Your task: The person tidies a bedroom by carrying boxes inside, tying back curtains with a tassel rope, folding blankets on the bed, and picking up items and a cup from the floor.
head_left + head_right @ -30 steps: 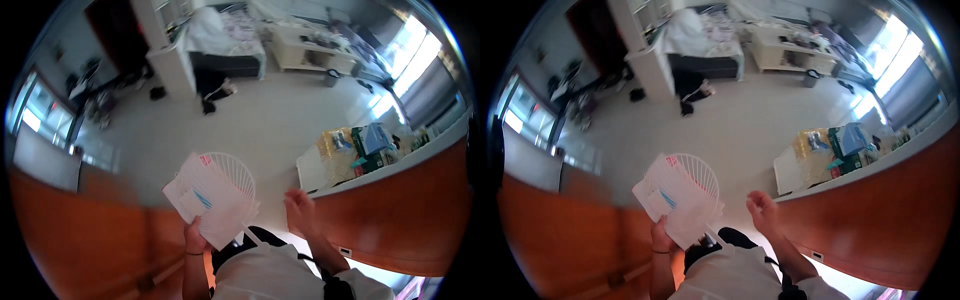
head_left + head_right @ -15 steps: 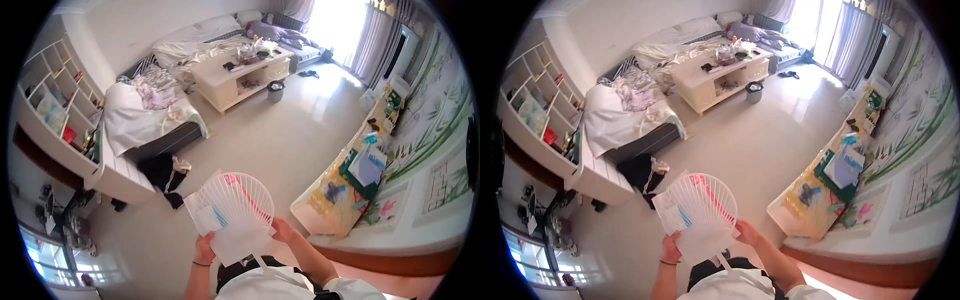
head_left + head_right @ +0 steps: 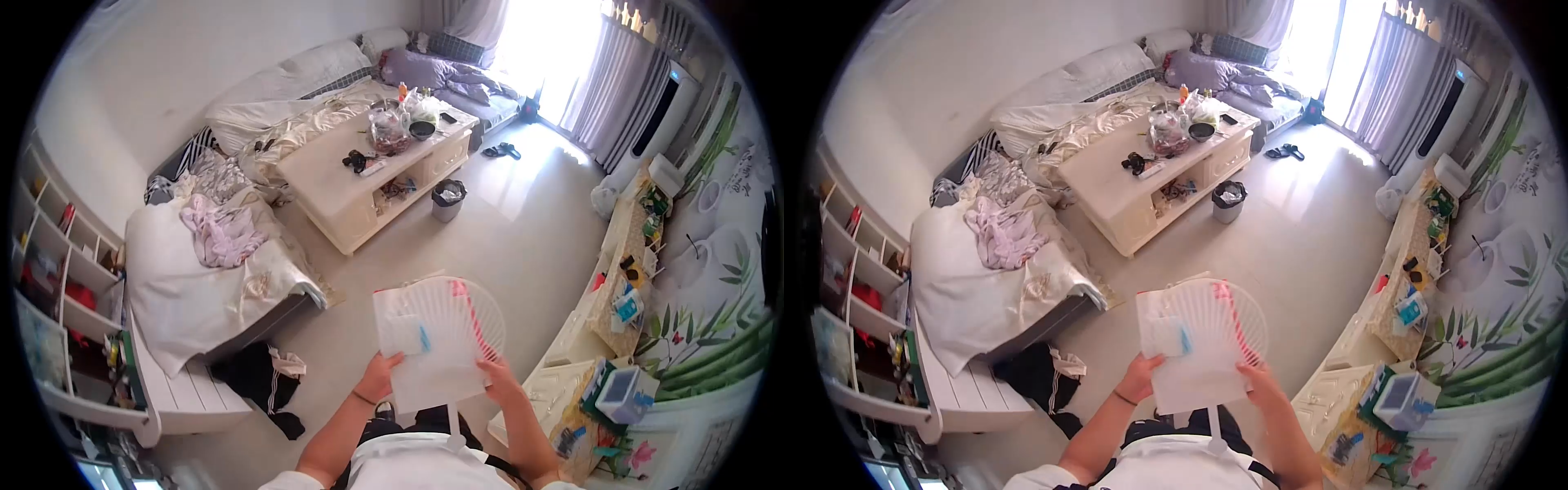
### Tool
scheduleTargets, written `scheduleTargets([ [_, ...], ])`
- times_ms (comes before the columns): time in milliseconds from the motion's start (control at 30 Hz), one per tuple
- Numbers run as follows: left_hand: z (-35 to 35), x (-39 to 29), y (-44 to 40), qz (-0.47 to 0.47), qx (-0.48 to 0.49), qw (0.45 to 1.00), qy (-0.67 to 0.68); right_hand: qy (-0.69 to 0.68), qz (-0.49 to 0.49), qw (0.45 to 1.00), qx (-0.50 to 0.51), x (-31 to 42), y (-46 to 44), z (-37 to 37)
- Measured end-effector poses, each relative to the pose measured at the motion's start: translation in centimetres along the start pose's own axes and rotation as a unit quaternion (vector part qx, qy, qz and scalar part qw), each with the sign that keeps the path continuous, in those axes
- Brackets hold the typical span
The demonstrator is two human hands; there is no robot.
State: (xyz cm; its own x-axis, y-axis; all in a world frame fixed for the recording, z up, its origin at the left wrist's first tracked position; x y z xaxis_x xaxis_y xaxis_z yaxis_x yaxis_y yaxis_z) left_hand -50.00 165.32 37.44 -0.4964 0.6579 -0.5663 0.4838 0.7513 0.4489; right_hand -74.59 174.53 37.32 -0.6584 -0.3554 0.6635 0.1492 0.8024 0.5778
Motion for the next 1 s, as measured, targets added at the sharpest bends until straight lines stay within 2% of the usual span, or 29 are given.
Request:
scheduleTargets([
  [67,-2.1,-2.5,-8.8,0.033,0.009,0.999,-0.016,-0.095,0.034,0.993,0.059,5.0,-5.5,-0.2],
  [133,-4.5,-4.8,-16.3,0.043,0.022,0.999,-0.012,-0.122,0.04,0.991,0.042,9.4,-10.6,-0.8],
  [200,-5.8,-6.5,-24.2,0.051,0.016,0.999,-0.005,-0.127,0.04,0.991,0.03,12.8,-17.3,-0.2],
  [300,-6.3,-9.4,-36.1,0.056,-0.023,0.998,0.011,-0.134,0.013,0.988,0.08,16.5,-30.2,0.4],
  [400,-4.5,-13.0,-47.2,0.056,-0.07,0.995,0.033,-0.099,-0.016,0.994,0.052,23.0,-39.2,-2.6],
  [433,-3.7,-15.0,-50.5,0.046,-0.094,0.993,0.048,-0.046,-0.008,0.999,0.022,25.4,-41.8,-2.8],
  [500,-0.4,-20.1,-56.7,0.028,-0.133,0.987,0.091,0.062,0.007,0.997,-0.035,29.3,-47.1,-4.2],
  [600,8.7,-28.7,-67.6,-0.002,-0.157,0.972,0.175,0.12,-0.013,0.991,-0.061,33.1,-54.9,-2.8],
  [667,10.7,-36.9,-73.1,-0.065,-0.233,0.963,0.117,0.167,-0.013,0.98,-0.11,34.5,-60.1,-1.0],
  [767,19.9,-45.8,-86.5,-0.085,-0.248,0.959,0.105,0.226,-0.022,0.954,-0.196,33.8,-68.1,5.8],
  [800,22.6,-47.9,-90.4,-0.08,-0.275,0.953,0.095,0.218,-0.046,0.943,-0.248,32.6,-69.6,9.2],
  [867,26.6,-50.8,-97.2,-0.092,-0.271,0.953,0.096,0.258,-0.119,0.898,-0.337,30.3,-70.6,15.0],
  [900,28.1,-52.1,-100.4,-0.097,-0.267,0.954,0.092,0.231,-0.172,0.878,-0.383,28.4,-70.3,17.2],
  [933,29.6,-52.6,-102.7,-0.083,-0.277,0.953,0.093,0.201,-0.23,0.849,-0.432,27.3,-69.2,18.1],
  [1000,31.8,-54.5,-106.2,-0.052,-0.289,0.952,0.082,0.205,-0.315,0.825,-0.421,26.4,-68.4,15.7],
])
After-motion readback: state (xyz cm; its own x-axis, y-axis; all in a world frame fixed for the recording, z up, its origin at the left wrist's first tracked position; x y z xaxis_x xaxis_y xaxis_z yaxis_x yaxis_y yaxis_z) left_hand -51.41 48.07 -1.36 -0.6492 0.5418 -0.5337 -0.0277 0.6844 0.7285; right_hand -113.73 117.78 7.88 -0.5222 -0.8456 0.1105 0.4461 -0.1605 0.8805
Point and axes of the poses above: each hand's wrist, its own y-axis away from the middle knuckle, its own z-axis out of the back of the hand, x = y × z, the point moved 5 cm from there along -y, towards the middle knuckle, and after that the axes turned 6 degrees about -x, right-handed, at the moved point
